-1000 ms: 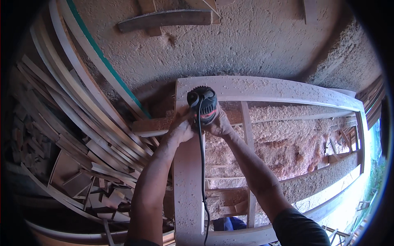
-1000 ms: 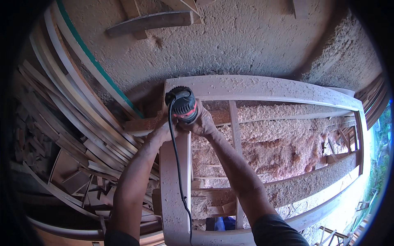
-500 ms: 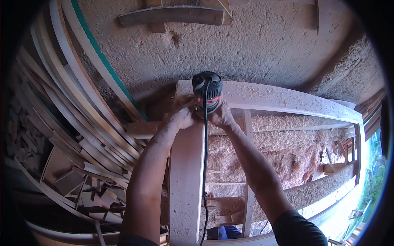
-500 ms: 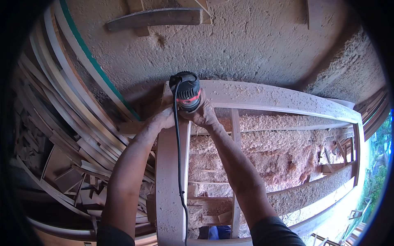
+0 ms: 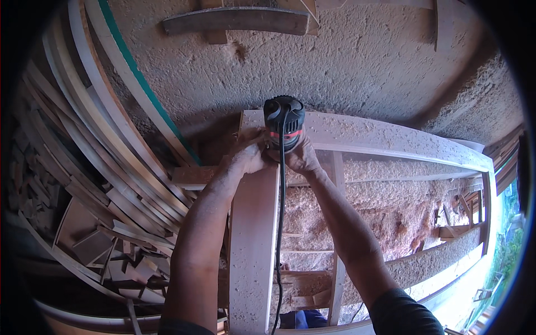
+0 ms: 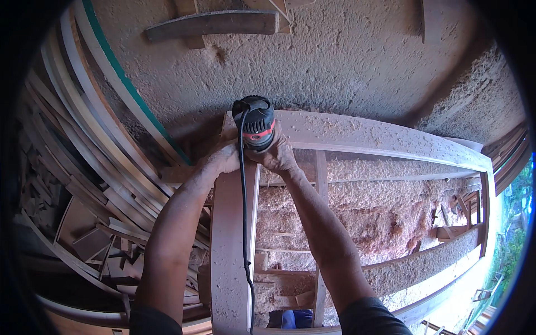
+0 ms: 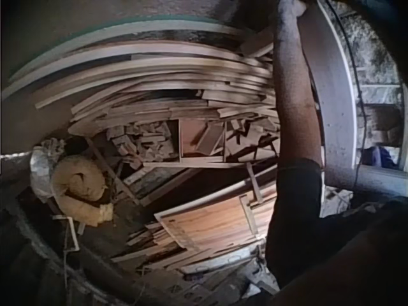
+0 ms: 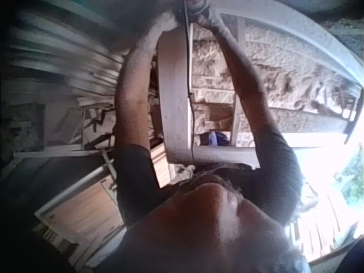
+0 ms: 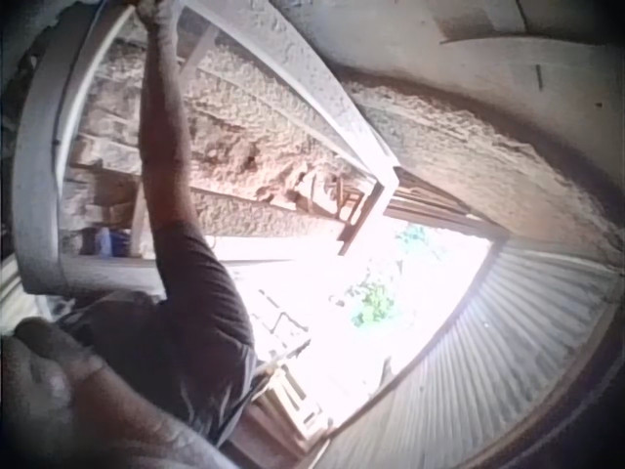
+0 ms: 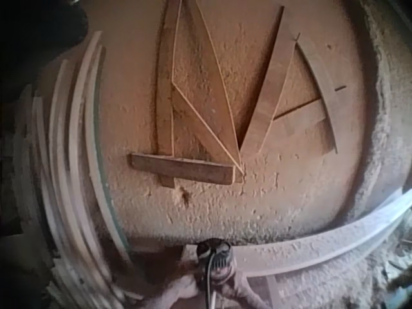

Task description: The person uses a handheld router to shape or smooth the inner edge of a wooden frame by hand, moving the tool along the length of the wood.

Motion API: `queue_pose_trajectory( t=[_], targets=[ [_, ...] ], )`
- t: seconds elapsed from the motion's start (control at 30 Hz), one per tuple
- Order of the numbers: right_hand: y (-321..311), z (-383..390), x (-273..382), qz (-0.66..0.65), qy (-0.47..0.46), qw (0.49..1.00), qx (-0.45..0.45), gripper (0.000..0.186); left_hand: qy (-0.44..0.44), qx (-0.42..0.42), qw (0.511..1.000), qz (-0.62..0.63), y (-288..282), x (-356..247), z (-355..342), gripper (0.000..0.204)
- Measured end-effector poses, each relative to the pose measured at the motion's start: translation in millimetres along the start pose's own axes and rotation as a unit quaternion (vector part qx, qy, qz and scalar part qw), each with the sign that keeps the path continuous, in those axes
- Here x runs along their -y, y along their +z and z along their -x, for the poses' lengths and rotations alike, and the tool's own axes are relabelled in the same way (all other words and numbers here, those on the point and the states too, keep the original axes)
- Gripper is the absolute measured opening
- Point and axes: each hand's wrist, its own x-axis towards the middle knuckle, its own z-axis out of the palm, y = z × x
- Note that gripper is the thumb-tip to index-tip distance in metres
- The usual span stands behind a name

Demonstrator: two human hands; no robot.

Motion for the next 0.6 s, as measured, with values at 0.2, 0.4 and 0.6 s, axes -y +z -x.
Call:
queue_pose_trajectory(
  t=[0.2,0.4,0.6],
  targets=[
    [4,0,5,-0.027,-0.014,0.999,0.019,0.083,-0.020,0.002,0.999,0.046,1,1,-2,0.081],
    [3,4,16,0.134,-0.065,0.989,0.018,0.081,0.020,-0.043,0.997,-0.057,11,9,4,0.077],
    [16,32,28,0.219,-0.062,0.974,0.006,0.084,-0.018,0.041,0.999,-0.018,11,3,24,0.087]
  ],
)
